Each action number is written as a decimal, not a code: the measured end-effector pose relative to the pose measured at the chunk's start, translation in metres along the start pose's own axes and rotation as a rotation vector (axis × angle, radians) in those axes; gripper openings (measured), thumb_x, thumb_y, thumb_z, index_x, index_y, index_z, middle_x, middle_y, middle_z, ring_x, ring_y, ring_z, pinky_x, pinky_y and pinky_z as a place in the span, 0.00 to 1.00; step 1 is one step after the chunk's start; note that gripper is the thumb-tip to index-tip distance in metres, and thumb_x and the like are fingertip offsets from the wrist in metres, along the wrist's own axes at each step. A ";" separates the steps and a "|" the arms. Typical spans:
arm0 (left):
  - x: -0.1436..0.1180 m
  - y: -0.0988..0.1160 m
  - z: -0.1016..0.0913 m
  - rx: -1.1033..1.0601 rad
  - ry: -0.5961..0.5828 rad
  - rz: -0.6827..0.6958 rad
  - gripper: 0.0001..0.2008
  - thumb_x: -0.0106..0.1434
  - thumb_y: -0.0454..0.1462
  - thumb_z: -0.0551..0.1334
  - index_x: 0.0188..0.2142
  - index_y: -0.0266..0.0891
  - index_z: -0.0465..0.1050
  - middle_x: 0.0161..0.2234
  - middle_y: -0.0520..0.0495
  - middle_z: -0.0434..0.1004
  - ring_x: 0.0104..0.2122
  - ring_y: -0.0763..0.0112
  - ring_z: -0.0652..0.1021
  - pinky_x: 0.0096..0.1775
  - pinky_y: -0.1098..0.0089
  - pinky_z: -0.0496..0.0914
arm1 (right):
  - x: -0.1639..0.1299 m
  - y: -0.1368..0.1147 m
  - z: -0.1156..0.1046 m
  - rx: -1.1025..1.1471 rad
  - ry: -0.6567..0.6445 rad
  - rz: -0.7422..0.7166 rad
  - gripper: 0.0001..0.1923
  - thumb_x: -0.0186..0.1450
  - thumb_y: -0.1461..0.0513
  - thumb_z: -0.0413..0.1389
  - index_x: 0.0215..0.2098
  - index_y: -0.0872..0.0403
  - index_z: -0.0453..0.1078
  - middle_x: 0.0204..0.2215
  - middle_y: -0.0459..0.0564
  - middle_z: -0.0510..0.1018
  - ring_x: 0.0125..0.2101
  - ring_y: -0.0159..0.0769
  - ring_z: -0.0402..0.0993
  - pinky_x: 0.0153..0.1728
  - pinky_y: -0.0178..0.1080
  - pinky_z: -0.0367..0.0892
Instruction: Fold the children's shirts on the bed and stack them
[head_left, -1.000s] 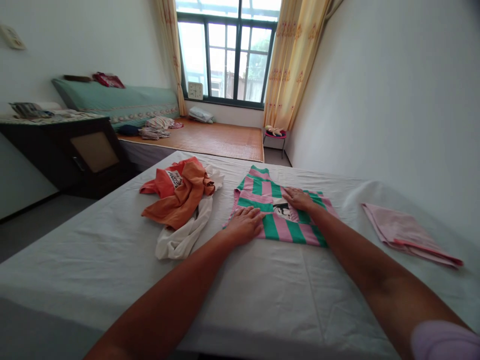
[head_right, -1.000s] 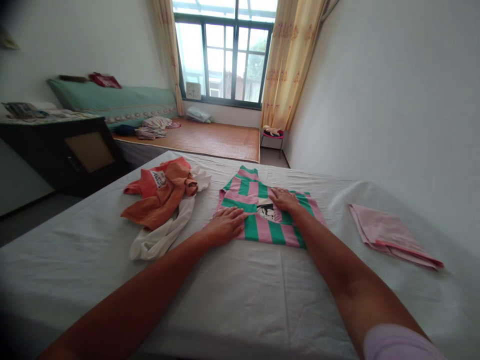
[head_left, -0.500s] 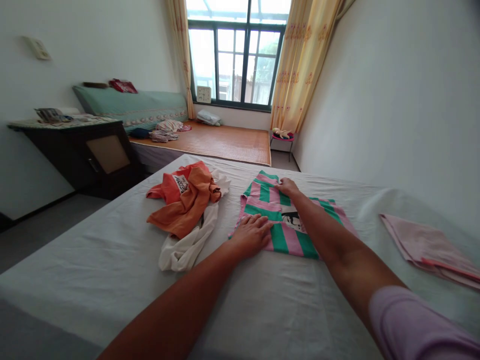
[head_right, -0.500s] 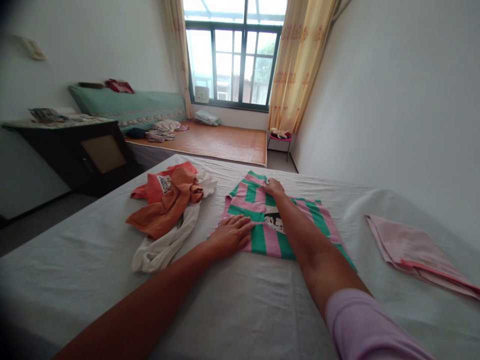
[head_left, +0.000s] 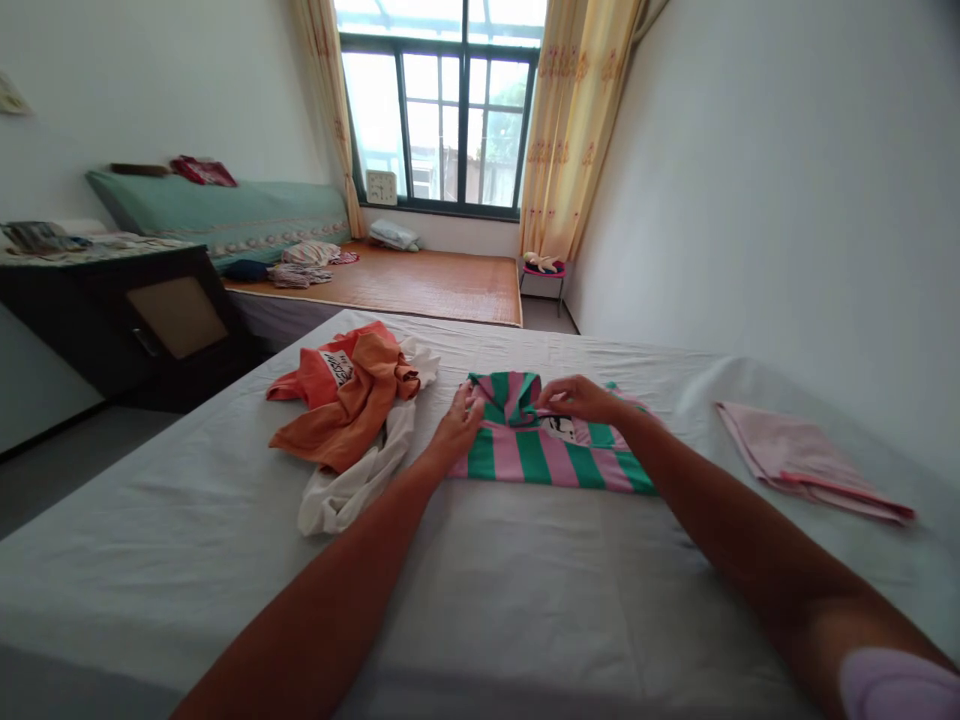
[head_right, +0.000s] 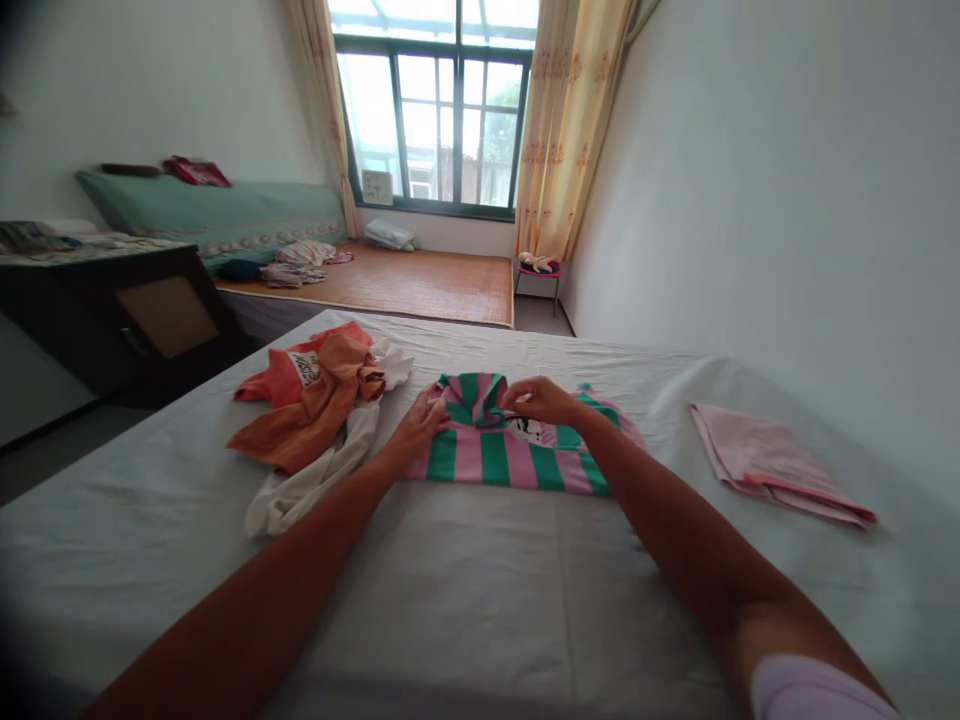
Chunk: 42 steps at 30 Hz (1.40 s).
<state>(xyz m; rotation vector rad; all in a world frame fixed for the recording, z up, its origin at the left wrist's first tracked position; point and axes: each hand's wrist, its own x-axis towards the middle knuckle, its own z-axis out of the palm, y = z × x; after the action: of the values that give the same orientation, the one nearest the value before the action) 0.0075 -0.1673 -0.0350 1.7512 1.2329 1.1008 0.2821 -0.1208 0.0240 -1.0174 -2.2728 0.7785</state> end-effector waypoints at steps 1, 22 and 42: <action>0.002 -0.001 -0.002 -0.063 0.003 -0.032 0.28 0.71 0.46 0.47 0.67 0.43 0.44 0.52 0.39 0.71 0.43 0.67 0.78 0.44 0.65 0.75 | -0.013 0.004 -0.011 0.011 0.066 0.059 0.15 0.60 0.54 0.55 0.38 0.55 0.76 0.37 0.52 0.81 0.38 0.39 0.77 0.40 0.40 0.71; 0.009 0.044 -0.013 -0.179 0.010 -0.057 0.25 0.52 0.47 0.66 0.45 0.34 0.77 0.29 0.48 0.78 0.27 0.71 0.74 0.31 0.72 0.68 | -0.089 0.077 -0.113 -0.811 0.526 0.398 0.13 0.57 0.65 0.54 0.38 0.52 0.77 0.40 0.52 0.79 0.43 0.42 0.72 0.45 0.40 0.65; -0.016 0.050 -0.032 -0.415 -0.473 -0.312 0.29 0.48 0.44 0.74 0.48 0.35 0.76 0.31 0.47 0.77 0.27 0.75 0.74 0.28 0.76 0.69 | -0.171 0.076 -0.055 -0.449 0.668 0.474 0.14 0.52 0.69 0.51 0.32 0.52 0.76 0.29 0.46 0.81 0.30 0.35 0.76 0.36 0.34 0.68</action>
<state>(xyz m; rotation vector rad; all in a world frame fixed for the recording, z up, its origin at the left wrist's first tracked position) -0.0079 -0.1946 0.0180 1.3404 0.8695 0.6494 0.4537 -0.1968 -0.0282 -1.7481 -1.6570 0.0363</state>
